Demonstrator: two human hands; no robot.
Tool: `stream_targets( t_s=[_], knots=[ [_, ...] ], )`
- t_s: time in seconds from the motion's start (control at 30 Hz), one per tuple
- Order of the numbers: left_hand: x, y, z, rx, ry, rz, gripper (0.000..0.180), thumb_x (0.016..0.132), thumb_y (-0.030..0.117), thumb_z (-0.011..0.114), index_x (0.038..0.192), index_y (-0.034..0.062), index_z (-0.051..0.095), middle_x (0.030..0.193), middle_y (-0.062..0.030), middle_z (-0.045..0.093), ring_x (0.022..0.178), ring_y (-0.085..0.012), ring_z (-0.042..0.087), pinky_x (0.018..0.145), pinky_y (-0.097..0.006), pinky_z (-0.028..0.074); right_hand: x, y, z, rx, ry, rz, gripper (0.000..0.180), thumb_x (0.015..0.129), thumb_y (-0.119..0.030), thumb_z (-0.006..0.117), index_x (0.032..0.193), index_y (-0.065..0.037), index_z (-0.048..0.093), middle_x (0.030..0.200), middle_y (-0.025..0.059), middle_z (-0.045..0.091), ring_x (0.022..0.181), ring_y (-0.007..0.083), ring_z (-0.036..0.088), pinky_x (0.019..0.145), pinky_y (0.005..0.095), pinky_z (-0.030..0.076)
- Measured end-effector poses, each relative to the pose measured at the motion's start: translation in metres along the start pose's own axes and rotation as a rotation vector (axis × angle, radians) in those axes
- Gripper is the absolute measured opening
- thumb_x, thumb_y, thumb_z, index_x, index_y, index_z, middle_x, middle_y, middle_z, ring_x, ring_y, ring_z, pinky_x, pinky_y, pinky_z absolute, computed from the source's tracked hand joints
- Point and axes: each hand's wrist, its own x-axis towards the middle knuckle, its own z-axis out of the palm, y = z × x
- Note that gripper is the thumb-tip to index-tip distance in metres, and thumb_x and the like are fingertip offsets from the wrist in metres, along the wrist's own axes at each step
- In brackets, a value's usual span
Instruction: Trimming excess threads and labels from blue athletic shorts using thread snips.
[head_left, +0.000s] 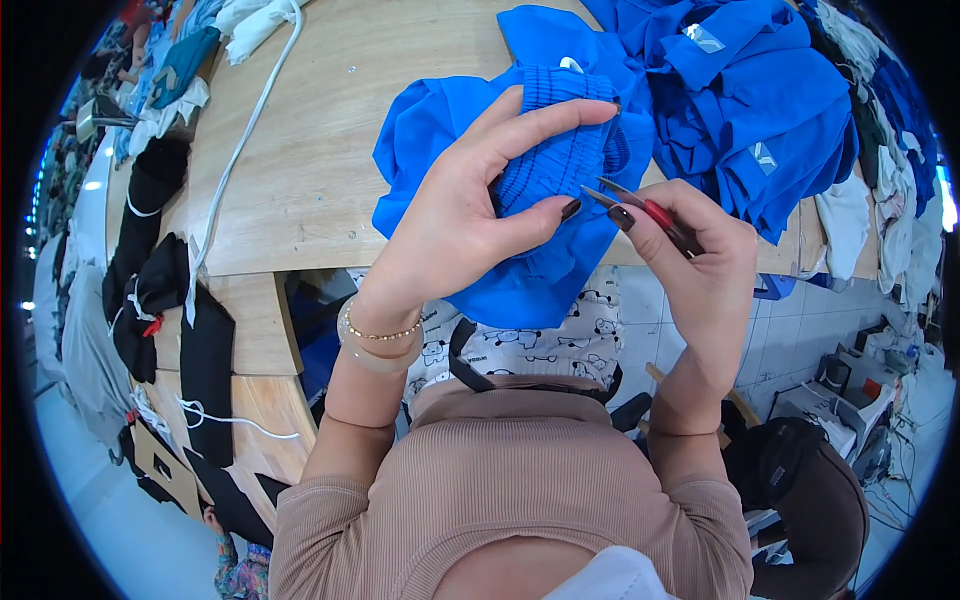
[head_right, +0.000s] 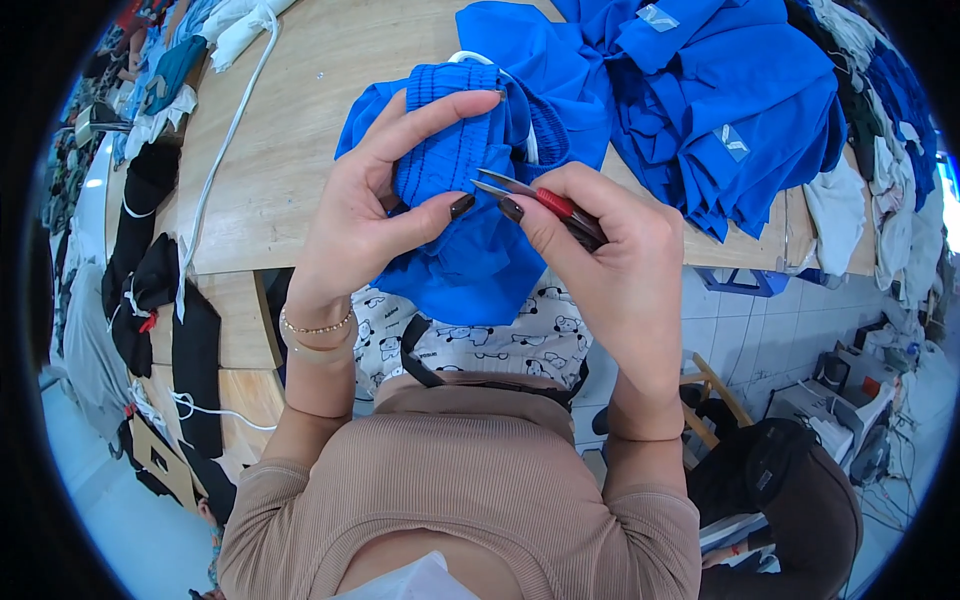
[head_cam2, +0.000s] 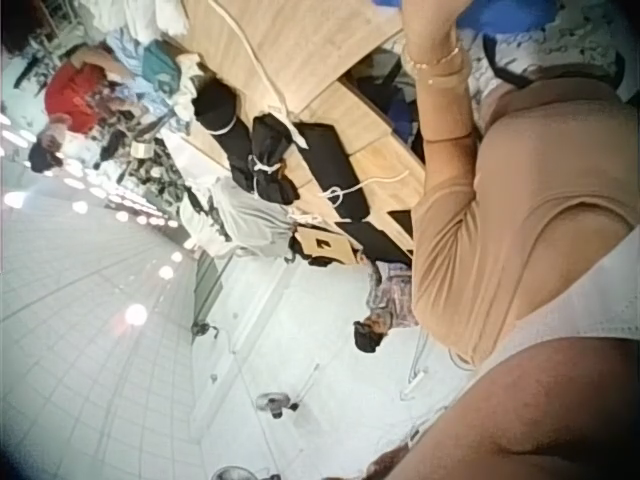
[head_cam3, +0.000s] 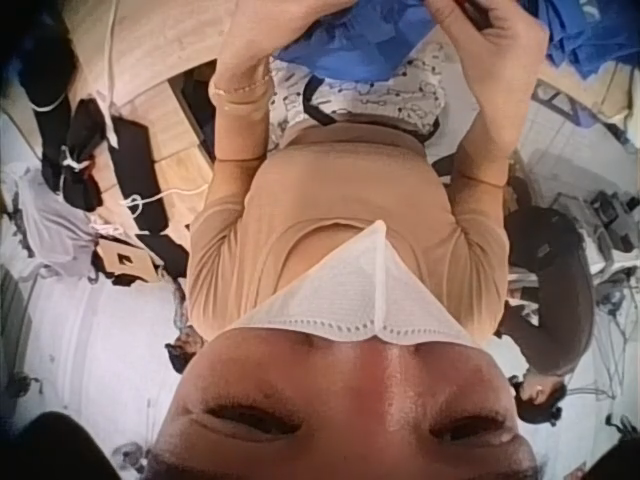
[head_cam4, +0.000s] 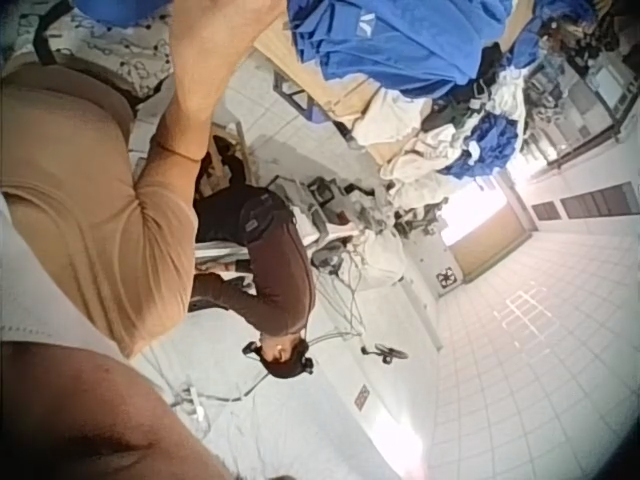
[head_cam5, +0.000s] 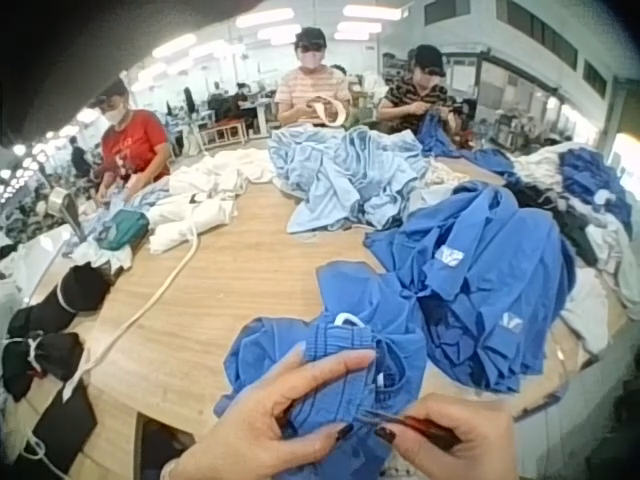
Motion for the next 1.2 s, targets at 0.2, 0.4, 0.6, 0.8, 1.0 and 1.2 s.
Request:
stream_targets(
  t_s=[0.2,0.4,0.6,0.8,1.0,1.2],
  knots=[
    [0.002,0.002,-0.001,0.096,-0.059,0.019,0.056,0.075,-0.003,0.062,0.13,0.0085,0.058,0.118,-0.0072,0.048,0.109,-0.0184,0.051,0.098,-0.03,0.039,0.001,0.0,0.0,-0.094,-0.022,-0.014,0.01,0.083,-0.006,0.071,0.081,0.0,0.064,0.058,0.0013,0.05,0.053,0.0036,0.04,0.046,0.0216,0.029],
    [0.001,0.0,-0.001,0.084,-0.039,0.034,0.057,0.074,-0.004,0.061,0.13,0.0078,0.058,0.117,-0.0069,0.048,0.108,-0.0183,0.051,0.098,-0.029,0.039,0.001,0.0,0.002,-0.097,-0.01,-0.015,0.012,0.083,-0.007,0.071,0.08,0.001,0.063,0.058,0.0022,0.05,0.053,0.0048,0.04,0.046,0.0222,0.03],
    [0.0,-0.001,-0.003,0.137,-0.07,-0.005,0.058,0.073,-0.005,0.06,0.13,0.0074,0.058,0.119,-0.0073,0.048,0.112,-0.0191,0.051,0.099,-0.029,0.039,0.003,0.004,0.004,-0.078,-0.011,-0.048,0.011,0.083,-0.006,0.071,0.08,0.001,0.063,0.06,0.0027,0.052,0.053,0.0054,0.042,0.047,0.0222,0.031],
    [0.001,-0.001,-0.005,0.042,-0.079,-0.011,0.058,0.073,-0.007,0.059,0.13,0.0039,0.056,0.12,-0.0062,0.047,0.111,-0.0163,0.051,0.097,-0.027,0.041,0.003,0.007,0.004,-0.031,-0.003,-0.109,0.01,0.083,-0.006,0.071,0.081,0.0,0.063,0.062,0.0015,0.054,0.056,0.0044,0.044,0.049,0.0206,0.032],
    [0.001,0.0,-0.006,-0.014,-0.08,-0.032,0.058,0.074,-0.008,0.058,0.131,0.0024,0.054,0.12,-0.0056,0.047,0.113,-0.0152,0.051,0.098,-0.027,0.041,0.003,0.012,0.006,0.249,-0.026,-0.006,0.016,0.09,-0.012,0.066,0.081,0.001,0.063,0.068,-0.0033,0.057,0.06,0.0025,0.044,0.052,0.0181,0.032],
    [0.0,0.0,-0.004,0.007,-0.077,-0.007,0.058,0.074,-0.008,0.059,0.13,0.0026,0.055,0.12,-0.0054,0.049,0.111,-0.0156,0.052,0.098,-0.027,0.041,0.003,0.025,0.008,0.329,-0.155,0.115,0.034,0.099,-0.026,0.054,0.082,0.002,0.065,0.069,-0.0027,0.057,0.061,0.0027,0.041,0.054,0.0191,0.03]
  ],
)
